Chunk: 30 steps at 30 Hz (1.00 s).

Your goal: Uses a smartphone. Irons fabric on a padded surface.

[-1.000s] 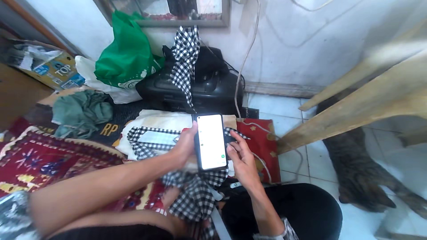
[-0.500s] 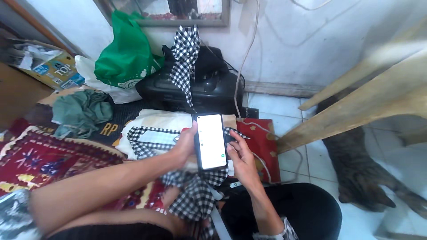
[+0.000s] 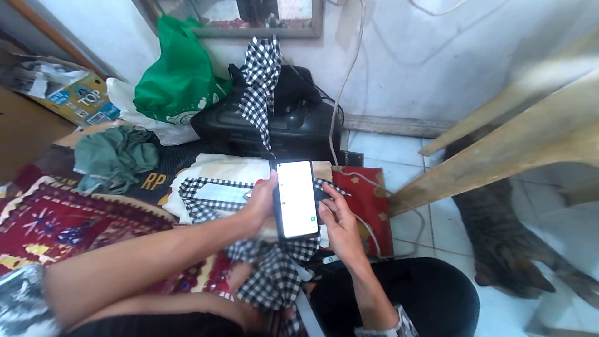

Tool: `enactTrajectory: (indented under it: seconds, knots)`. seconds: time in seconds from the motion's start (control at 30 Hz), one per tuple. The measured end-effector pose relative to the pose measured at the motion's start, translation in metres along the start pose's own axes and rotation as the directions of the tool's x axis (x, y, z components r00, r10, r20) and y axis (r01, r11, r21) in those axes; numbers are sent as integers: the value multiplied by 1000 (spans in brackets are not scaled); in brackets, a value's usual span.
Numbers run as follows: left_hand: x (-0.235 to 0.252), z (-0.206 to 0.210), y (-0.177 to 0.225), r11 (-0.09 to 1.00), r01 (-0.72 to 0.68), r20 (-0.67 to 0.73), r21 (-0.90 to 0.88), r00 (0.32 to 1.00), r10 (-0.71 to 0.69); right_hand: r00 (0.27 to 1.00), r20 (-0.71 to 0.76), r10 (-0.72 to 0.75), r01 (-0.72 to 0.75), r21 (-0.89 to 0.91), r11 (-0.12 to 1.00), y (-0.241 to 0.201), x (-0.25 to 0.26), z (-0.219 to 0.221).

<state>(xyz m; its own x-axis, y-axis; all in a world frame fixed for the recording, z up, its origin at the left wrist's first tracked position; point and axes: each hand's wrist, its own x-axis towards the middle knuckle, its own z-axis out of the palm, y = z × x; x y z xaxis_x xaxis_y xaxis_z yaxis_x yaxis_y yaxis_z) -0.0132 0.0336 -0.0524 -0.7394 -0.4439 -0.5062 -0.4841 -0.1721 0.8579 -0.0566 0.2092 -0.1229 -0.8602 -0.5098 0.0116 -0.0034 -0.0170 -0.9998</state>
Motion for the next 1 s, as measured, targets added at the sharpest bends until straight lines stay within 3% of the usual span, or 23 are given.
enactTrajectory:
  seconds: [1.0]
  knots:
    - [1,-1,-1,1000,5,-4,-8,1000,-5,1000,-6,-13,13,-10,1000,2,0,1]
